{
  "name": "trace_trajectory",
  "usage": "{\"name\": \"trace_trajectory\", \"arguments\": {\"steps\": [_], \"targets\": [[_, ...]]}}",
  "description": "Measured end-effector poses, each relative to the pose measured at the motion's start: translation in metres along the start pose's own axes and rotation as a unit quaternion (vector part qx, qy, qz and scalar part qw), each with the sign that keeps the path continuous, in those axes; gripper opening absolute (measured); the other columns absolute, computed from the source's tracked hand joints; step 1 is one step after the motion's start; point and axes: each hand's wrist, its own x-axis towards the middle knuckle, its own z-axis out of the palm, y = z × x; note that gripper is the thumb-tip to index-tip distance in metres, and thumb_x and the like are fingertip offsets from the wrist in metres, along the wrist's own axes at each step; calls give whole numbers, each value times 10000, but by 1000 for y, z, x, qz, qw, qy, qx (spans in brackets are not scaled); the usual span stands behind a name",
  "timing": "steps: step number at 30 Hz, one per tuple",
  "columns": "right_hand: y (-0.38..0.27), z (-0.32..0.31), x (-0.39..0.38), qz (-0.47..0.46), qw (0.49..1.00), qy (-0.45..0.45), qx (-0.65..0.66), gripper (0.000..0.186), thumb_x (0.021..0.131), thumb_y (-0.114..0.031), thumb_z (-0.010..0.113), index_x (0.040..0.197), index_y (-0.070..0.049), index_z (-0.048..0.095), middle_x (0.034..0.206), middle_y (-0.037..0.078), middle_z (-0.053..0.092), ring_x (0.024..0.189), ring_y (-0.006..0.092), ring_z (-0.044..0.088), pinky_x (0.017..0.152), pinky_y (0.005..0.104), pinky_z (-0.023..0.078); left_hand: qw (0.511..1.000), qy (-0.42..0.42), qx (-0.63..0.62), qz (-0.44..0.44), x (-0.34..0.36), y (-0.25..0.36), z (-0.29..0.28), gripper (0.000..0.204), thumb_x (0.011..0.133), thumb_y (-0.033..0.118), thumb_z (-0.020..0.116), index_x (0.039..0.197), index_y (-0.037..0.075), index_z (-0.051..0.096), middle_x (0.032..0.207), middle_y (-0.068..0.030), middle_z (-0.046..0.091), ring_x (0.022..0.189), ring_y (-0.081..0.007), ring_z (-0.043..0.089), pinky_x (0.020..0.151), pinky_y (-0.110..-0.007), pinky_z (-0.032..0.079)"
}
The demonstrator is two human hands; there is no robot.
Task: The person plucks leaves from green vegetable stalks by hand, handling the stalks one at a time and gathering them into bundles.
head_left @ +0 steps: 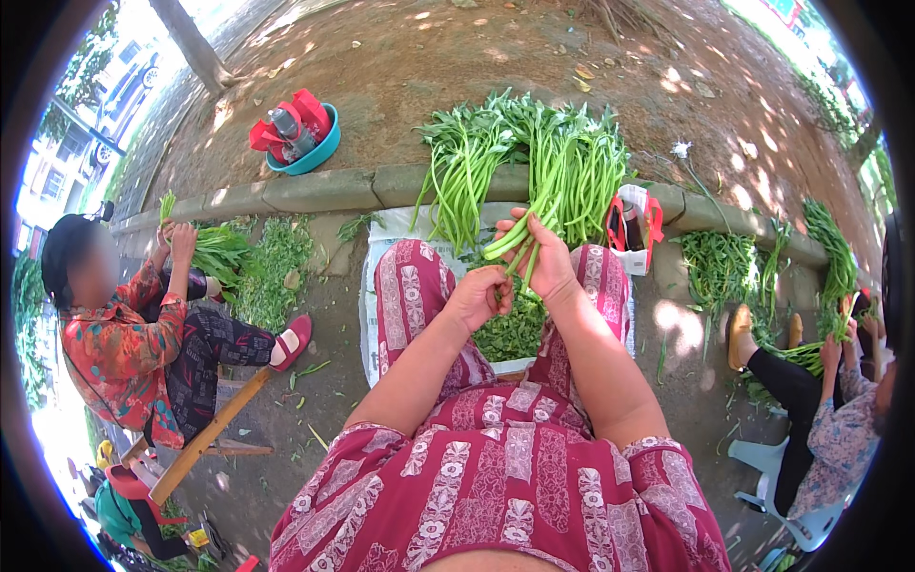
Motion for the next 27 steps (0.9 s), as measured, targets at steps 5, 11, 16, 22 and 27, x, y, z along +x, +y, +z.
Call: {"name": "trace_trajectory", "arguments": {"steps": [5, 11, 16, 22, 27], "targets": [[2, 0, 2, 8, 1000, 11, 6, 288, 949, -256, 385, 1132, -59, 490, 1007, 138, 607, 896, 251, 605, 747, 380, 520, 996, 48, 77, 0, -6, 6, 6, 75, 782, 106, 536, 742, 44, 524, 624, -47, 506, 491, -167, 514, 424, -290, 398], [-12, -10, 8, -53, 997, 38, 48, 292, 954, -268, 378, 1133, -60, 478, 1002, 149, 607, 884, 257, 605, 752, 399, 530, 975, 102, 197, -22, -8, -6, 10, 109, 774, 112, 542, 766, 3, 545, 608, -67, 526, 496, -166, 529, 436, -289, 435], [-6, -5, 6, -44, 998, 17, 39, 298, 955, -262, 377, 1133, -43, 471, 1018, 157, 597, 905, 257, 598, 768, 385, 521, 976, 136, 131, 113, -7, 1, 4, 119, 786, 108, 538, 728, 5, 555, 632, -76, 546, 547, -184, 546, 512, -308, 465], [-5, -7, 5, -42, 998, 18, 35, 298, 952, -265, 388, 1132, -47, 484, 1025, 149, 593, 896, 256, 591, 785, 394, 502, 904, 179, 297, 251, -2, -8, 1, 49, 769, 24, 563, 783, 1, 604, 748, -28, 599, 687, -104, 554, 647, -237, 452], [-3, -3, 5, -28, 999, 16, 20, 292, 955, -263, 372, 1131, -52, 471, 1009, 153, 596, 909, 266, 586, 794, 400, 492, 899, 170, 271, 298, -3, -8, 3, 100, 754, 6, 602, 850, -12, 624, 808, -40, 615, 696, -100, 552, 670, -232, 447]]}}
